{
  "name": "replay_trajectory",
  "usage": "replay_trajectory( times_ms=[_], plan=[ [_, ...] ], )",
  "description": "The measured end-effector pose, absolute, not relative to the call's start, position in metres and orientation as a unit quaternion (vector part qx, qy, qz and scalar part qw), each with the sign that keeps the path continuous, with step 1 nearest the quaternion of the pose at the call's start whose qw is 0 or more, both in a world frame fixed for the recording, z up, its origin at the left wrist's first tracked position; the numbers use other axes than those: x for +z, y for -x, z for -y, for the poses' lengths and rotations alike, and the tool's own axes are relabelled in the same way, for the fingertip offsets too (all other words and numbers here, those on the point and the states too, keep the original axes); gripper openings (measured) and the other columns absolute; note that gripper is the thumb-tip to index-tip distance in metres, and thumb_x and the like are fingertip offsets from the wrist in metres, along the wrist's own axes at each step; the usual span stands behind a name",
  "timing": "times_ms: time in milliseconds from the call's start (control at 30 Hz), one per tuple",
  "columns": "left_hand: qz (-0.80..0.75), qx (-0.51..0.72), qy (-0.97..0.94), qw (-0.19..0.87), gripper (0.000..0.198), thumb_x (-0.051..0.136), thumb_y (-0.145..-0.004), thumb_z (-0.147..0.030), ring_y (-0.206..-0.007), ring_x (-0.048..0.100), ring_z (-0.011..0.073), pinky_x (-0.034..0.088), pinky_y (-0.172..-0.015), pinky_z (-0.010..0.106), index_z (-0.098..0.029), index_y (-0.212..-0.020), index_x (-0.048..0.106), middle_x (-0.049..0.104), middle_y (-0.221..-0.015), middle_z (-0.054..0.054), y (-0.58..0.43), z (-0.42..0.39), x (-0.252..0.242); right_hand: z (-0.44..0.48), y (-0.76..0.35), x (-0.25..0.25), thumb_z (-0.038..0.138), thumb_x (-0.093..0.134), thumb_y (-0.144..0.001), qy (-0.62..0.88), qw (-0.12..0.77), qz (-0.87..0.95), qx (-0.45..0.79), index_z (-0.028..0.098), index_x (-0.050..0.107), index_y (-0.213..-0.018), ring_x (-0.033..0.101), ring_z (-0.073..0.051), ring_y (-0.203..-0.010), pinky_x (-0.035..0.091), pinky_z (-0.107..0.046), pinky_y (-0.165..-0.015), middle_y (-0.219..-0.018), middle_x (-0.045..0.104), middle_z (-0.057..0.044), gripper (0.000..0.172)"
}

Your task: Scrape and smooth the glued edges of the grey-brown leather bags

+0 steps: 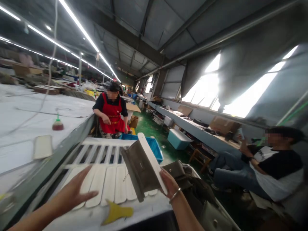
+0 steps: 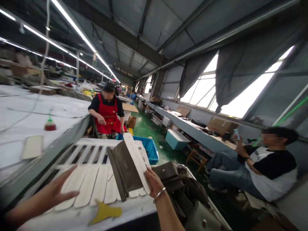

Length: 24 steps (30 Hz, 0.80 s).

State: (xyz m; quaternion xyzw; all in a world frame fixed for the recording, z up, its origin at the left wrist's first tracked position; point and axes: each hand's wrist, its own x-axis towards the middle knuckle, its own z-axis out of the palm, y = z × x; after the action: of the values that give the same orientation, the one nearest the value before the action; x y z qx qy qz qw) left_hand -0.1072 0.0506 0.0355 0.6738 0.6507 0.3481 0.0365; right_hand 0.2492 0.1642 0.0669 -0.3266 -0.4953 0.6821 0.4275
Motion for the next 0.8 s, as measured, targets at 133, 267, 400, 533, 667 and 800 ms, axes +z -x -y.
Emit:
replay_trajectory(
  times_ms=[133,267,400,533,667,800],
  plan=[
    [-0.57,0.392,-0.668,0.276,0.072,0.06,-0.067,-0.057,-0.111,0.05,0.0271,0.045,-0.09,0.038,-0.017,-0.124,0.043,0.054,-0.122,0.009,0.092,-0.004,0.104,-0.103,-0.204,0.076,0.056,0.071,-0.058,0.254,0.289,0.568,0.727,0.015,0.061,-0.096,0.059,-0.014,-0.062,0.046,-0.023,-0.055,-0.079,0.064,-0.004,0.057],
    [-0.595,0.307,-0.63,0.394,0.043,0.06,-0.068,-0.053,-0.075,0.062,0.0213,0.048,-0.067,0.029,-0.015,-0.087,0.063,0.068,-0.08,0.003,0.082,0.043,0.12,-0.059,-0.199,0.076,0.059,0.065,-0.064,0.246,0.24,0.663,0.665,0.014,0.053,-0.113,0.058,-0.017,-0.077,0.046,-0.026,-0.064,-0.096,0.061,-0.007,0.067],
    [-0.713,0.255,-0.627,0.18,0.032,0.054,-0.074,-0.048,-0.07,0.059,0.021,0.043,-0.061,0.028,-0.017,-0.072,0.064,0.064,-0.07,0.002,0.076,0.089,0.092,-0.02,-0.208,0.08,0.058,0.066,-0.064,0.268,0.157,0.85,0.425,0.018,0.029,-0.136,0.052,-0.025,-0.102,0.042,-0.039,-0.087,-0.123,0.047,-0.013,0.09],
    [-0.726,0.252,-0.639,0.04,0.031,0.047,-0.081,-0.043,-0.078,0.058,0.0231,0.042,-0.065,0.03,-0.018,-0.078,0.065,0.062,-0.078,0.007,0.069,0.113,0.072,0.011,-0.194,0.07,0.062,0.07,-0.053,0.292,0.133,0.914,0.248,0.016,0.013,-0.141,0.034,-0.031,-0.122,0.028,-0.046,-0.102,-0.137,0.033,-0.017,0.115],
    [-0.71,0.277,-0.647,-0.021,0.028,0.048,-0.082,-0.04,-0.08,0.056,0.0234,0.044,-0.068,0.032,-0.017,-0.08,0.064,0.062,-0.08,0.007,0.073,0.126,0.059,0.023,-0.176,0.053,0.046,0.072,-0.059,0.286,0.195,0.929,0.133,0.017,0.011,-0.141,0.035,-0.028,-0.12,0.029,-0.045,-0.101,-0.132,0.037,-0.014,0.107],
    [-0.615,0.324,-0.713,-0.093,0.023,0.048,-0.085,-0.034,-0.081,0.055,0.0208,0.044,-0.072,0.032,-0.018,-0.076,0.062,0.062,-0.078,0.005,0.079,0.137,0.051,0.023,-0.172,0.042,0.028,0.064,-0.064,0.279,0.223,0.931,0.071,0.016,0.014,-0.141,0.038,-0.028,-0.114,0.032,-0.045,-0.099,-0.126,0.042,-0.013,0.093]
  ],
)
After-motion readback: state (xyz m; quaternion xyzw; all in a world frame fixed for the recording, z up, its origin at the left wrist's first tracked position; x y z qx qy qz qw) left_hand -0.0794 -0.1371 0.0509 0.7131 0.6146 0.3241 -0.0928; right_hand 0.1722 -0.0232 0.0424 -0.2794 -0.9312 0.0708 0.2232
